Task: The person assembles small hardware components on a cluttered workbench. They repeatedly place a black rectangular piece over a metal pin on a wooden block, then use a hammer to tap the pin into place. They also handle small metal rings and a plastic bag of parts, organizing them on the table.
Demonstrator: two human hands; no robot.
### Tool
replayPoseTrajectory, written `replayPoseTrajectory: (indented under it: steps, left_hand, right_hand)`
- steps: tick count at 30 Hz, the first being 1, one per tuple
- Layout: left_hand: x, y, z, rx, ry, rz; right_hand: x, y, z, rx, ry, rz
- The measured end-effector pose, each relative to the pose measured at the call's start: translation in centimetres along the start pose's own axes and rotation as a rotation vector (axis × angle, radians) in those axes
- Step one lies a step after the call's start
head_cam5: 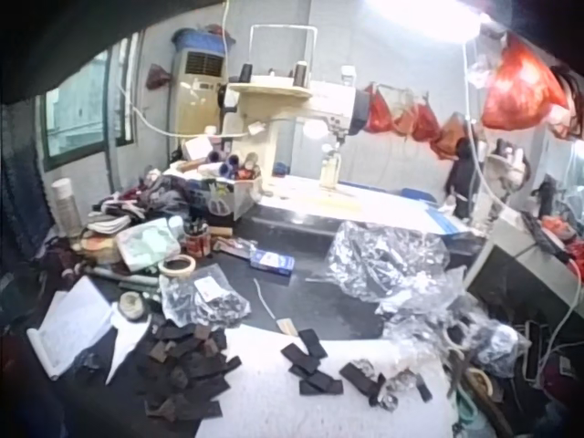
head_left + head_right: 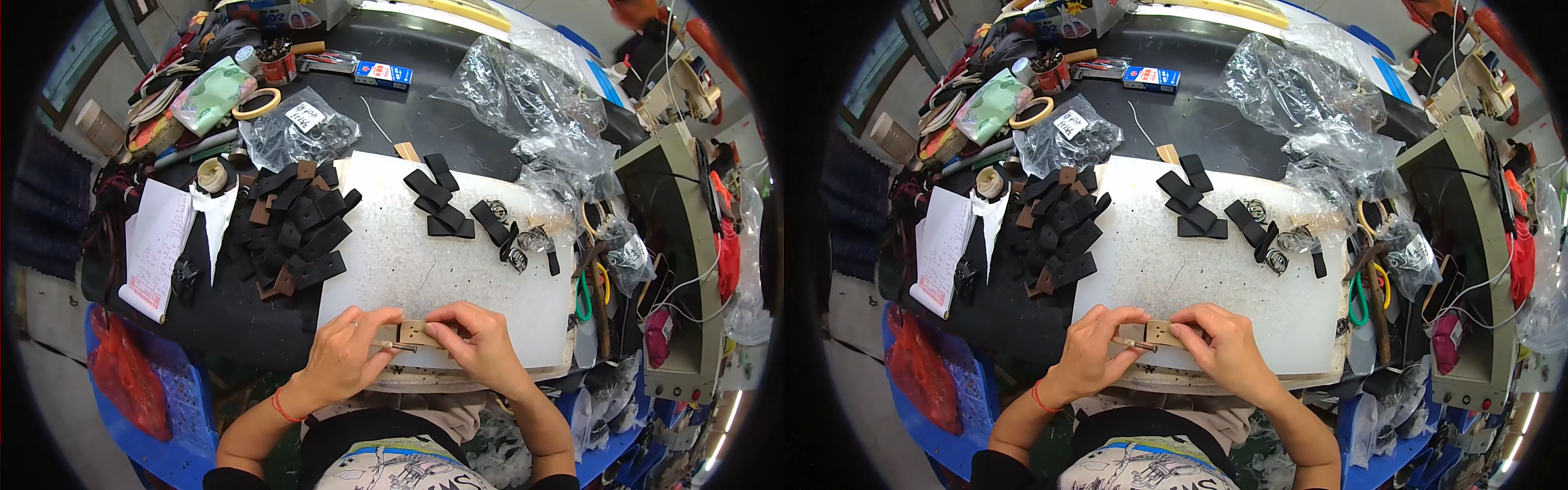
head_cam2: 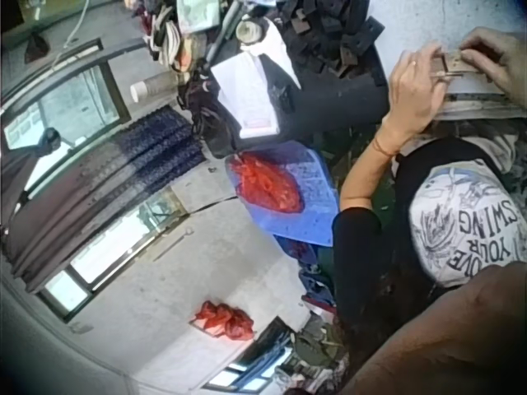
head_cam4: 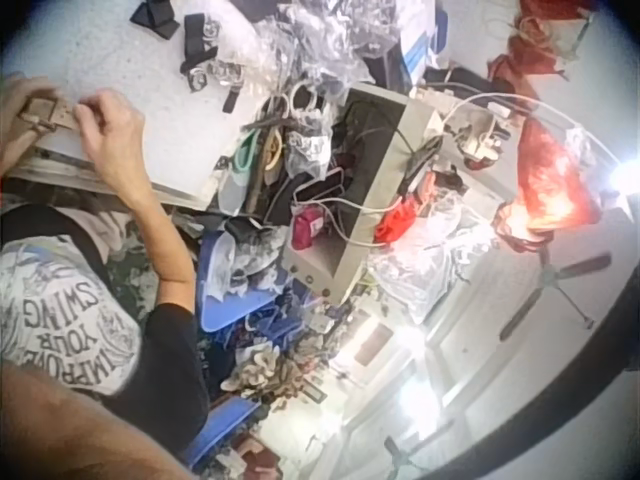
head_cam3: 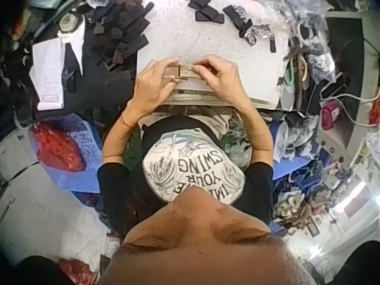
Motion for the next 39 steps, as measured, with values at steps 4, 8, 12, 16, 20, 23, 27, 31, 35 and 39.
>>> replayPoseTrajectory:
  steps: [4, 8, 12, 16, 20, 23, 27, 31, 35, 39]
  left_hand:
    - [0.1, 0.0, -0.1, 0.003, 0.013, 0.037]
    - [0.1, 0.3, -0.1, 0.045, 0.015, 0.105]
    - [0.2, 0.5, 0.0, 0.109, -0.023, 0.137]
    - [0.8, 1.0, -0.1, 0.186, -0.071, 0.181]
    - [1.3, 1.3, -0.2, 0.203, -0.122, 0.199]
    - [1.4, 1.2, -0.3, 0.201, -0.135, 0.196]
    - [1.3, 1.3, -0.3, 0.204, -0.137, 0.177]
    - [1.3, 1.6, -0.2, 0.212, -0.139, 0.166]
    - [1.2, 1.7, -0.1, 0.23, -0.145, 0.151]
    - [1.0, 1.8, -0.1, 0.248, -0.164, 0.129]
  right_hand:
    - [-0.1, -0.3, 0.2, -0.081, 0.02, -0.098]
    - [-0.2, -0.3, 0.3, -0.083, 0.044, -0.166]
    - [-0.8, -0.3, 0.7, -0.243, 0.08, -0.213]
    - [-1.8, 0.1, -0.8, -0.327, 0.145, -0.286]
    - [-3.4, 1.1, -1.0, -0.433, 0.12, -0.435]
    - [-3.7, 1.2, -0.8, -0.485, 0.137, -0.47]
    - [-3.5, 1.2, -1.0, -0.479, 0.121, -0.467]
    - [-3.3, 1.2, -1.2, -0.476, 0.108, -0.483]
    - [-3.4, 1.2, -1.3, -0.537, 0.089, -0.519]
    - [-3.5, 1.1, -1.1, -0.615, 0.071, -0.555]
Point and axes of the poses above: each hand's wrist, its own x-axis towards the middle knuckle, its own z-axis out of the palm, y = z × x, the point moved 4 cm from there along x, towards the middle knuckle, and after that the axes turned 1 degree about x, right-handed, at the moved point
